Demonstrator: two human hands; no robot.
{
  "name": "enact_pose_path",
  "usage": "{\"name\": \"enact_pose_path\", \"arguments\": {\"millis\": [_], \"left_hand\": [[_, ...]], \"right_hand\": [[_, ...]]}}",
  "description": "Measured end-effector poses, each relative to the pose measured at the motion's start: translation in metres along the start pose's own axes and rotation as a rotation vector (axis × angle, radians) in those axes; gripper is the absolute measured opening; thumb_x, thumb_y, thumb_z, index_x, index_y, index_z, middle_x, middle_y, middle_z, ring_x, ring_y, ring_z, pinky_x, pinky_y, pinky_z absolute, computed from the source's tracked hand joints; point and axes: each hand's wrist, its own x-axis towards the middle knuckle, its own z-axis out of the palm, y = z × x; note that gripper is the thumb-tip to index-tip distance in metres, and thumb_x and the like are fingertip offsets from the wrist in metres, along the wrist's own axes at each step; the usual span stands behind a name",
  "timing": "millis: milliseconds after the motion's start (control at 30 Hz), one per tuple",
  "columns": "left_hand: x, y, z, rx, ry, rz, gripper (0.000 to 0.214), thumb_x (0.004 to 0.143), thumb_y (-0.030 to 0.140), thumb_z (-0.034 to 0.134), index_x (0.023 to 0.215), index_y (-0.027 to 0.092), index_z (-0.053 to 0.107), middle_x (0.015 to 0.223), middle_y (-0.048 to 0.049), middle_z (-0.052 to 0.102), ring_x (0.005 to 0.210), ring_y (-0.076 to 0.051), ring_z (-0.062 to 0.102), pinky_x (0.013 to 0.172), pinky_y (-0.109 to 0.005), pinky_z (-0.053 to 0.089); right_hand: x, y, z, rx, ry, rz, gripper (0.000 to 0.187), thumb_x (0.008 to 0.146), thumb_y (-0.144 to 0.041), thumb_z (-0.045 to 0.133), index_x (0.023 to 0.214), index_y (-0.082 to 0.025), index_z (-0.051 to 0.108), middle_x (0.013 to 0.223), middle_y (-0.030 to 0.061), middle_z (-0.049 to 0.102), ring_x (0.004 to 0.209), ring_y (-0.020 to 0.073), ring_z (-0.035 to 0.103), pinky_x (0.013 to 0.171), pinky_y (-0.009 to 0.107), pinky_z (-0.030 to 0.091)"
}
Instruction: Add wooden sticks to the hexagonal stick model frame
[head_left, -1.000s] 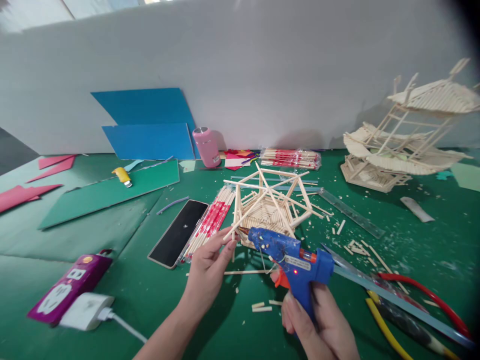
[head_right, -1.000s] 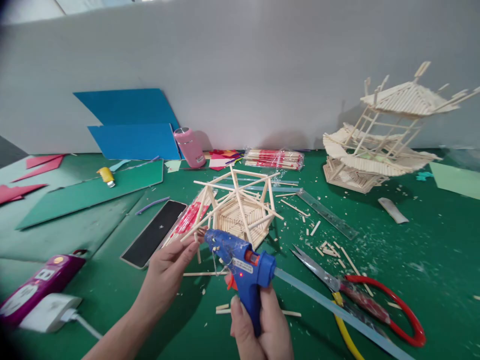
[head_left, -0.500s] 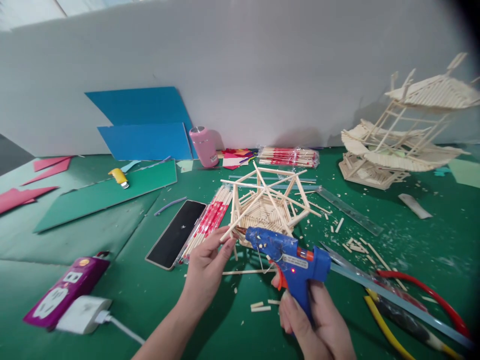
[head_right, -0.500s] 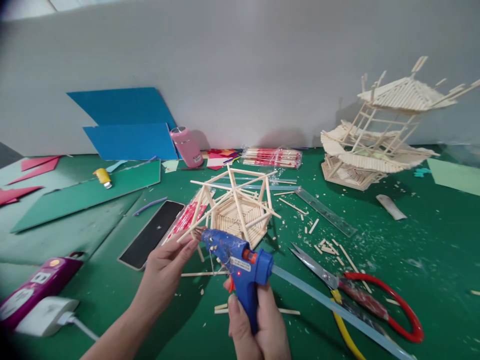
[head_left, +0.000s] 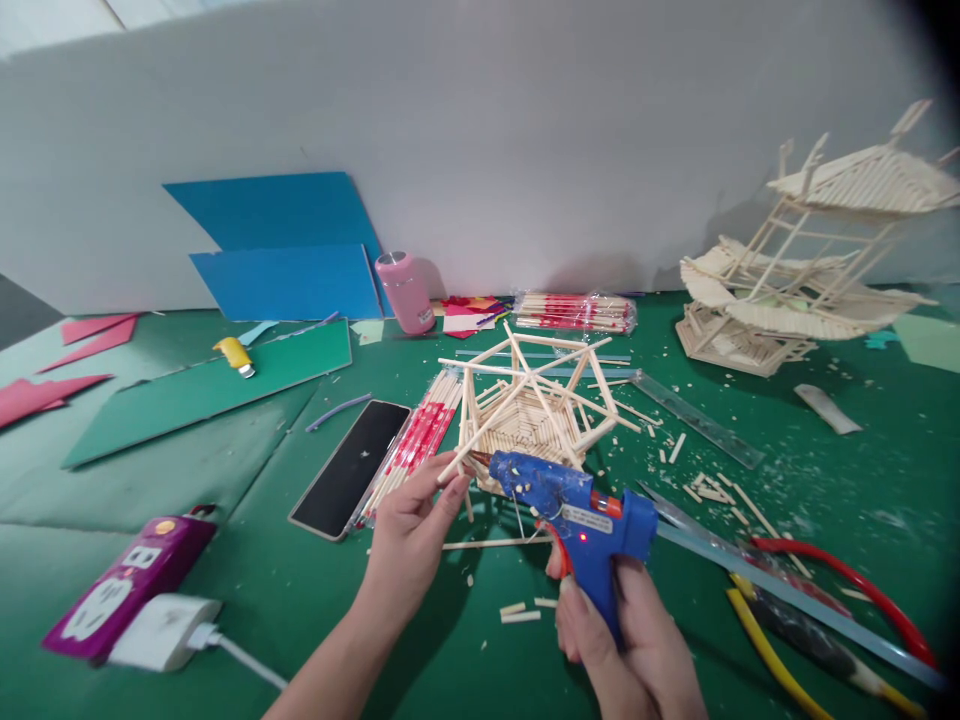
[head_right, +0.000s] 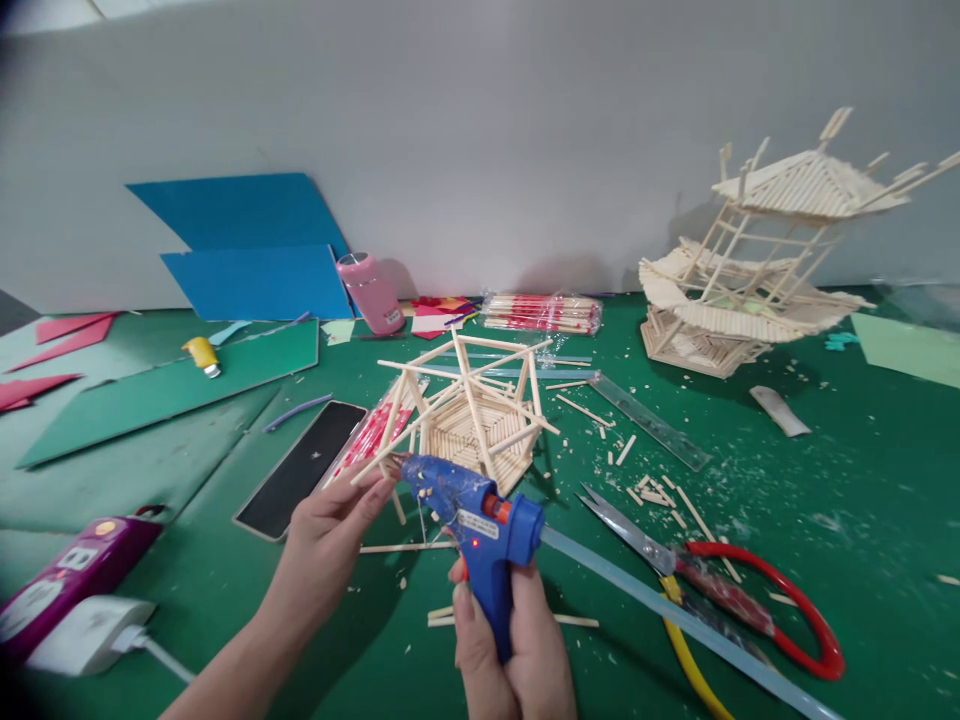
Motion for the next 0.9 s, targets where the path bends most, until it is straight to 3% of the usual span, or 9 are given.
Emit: {"name": "enact_pose_path", "arguments": {"millis": [367, 900], "left_hand": [[-0.001, 0.002, 0.001, -0.009, -0.005, -0.025, 0.019, 0.074, 0.029, 0.064, 0.087, 0.018, 0.072, 0.095, -0.0077, 0.070, 0.094, -0.024, 0.061, 0.082, -0.032, 0.047], [-0.001, 0.001, 0.000, 0.010, 0.001, -0.024, 0.018, 0.073, 0.029, 0.064, 0.084, 0.018, 0.072, 0.093, -0.0068, 0.070, 0.091, -0.023, 0.062, 0.079, -0.030, 0.047]], "right_hand": [[-0.001, 0.011, 0.001, -0.114, 0.064, -0.043, 0.044, 0.075, -0.057, 0.045, 0.094, -0.019, 0.056, 0.078, 0.0063, 0.066, 0.058, 0.0163, 0.058, 0.047, 0.025, 0.038], [0.001, 0.012, 0.001, -0.187, 0.113, -0.063, 0.048, 0.074, -0.061, 0.044, 0.093, -0.019, 0.058, 0.074, 0.0068, 0.068, 0.060, 0.0183, 0.062, 0.046, 0.024, 0.041]]}}
